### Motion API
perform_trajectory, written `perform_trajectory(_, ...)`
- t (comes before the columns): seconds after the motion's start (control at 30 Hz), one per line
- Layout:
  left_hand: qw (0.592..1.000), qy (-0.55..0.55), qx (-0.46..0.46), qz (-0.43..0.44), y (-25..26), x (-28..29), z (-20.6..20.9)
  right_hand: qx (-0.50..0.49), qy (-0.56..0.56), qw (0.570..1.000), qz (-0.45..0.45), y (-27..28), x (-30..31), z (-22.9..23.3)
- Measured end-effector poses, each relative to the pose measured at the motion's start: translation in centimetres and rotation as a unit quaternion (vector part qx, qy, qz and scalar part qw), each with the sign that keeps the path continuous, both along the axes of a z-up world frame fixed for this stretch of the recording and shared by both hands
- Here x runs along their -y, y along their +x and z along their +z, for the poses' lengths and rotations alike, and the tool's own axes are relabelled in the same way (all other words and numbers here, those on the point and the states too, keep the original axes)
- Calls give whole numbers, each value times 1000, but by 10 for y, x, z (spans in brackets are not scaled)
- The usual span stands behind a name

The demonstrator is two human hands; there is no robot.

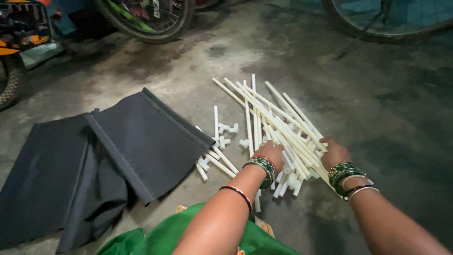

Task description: The person assembles white plastic rods and T-shaped connectors into small frame-like structures on the floor. They repeatedly connect and disconnect pieces, then handle black fabric panels and a long white rod, inserting the rod into a fabric sleeve.

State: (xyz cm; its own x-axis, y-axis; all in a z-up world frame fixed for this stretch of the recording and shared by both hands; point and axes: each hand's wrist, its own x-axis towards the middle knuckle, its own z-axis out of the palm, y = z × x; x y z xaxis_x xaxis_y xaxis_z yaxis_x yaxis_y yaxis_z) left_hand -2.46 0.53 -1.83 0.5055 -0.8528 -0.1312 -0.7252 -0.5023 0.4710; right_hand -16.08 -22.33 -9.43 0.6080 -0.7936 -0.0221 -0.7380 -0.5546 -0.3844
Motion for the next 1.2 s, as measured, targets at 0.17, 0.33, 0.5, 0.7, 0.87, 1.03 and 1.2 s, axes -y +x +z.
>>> perform_trajectory(0.17, 1000, 18, 22, -5, -4, 3, -5, 1, -1, 999, 36, -21, 10, 8)
perform_trajectory(0.33, 998, 36, 39, -19, -6, 7, -2, 39, -115, 983, 139, -23, -3, 13)
perform_trajectory(0.5, 997, 36, 51, -36, -6, 9, 7, 70, -211, 962, 157, -22, -36, 32)
perform_trajectory(0.7, 997, 33, 57, -32, -13, 13, 16, 63, -225, 955, 182, -18, -67, 60)
perform_trajectory(0.87, 997, 13, 71, -40, -14, 12, 15, -1, -236, 942, 238, -10, -70, 63)
perform_trajectory(1.03, 996, 18, 77, -42, -15, 12, 11, -132, -282, 932, 185, 4, -80, 58)
perform_trajectory(1.2, 997, 35, 61, -37, -10, 8, 8, -195, -231, 945, 124, 15, -89, 51)
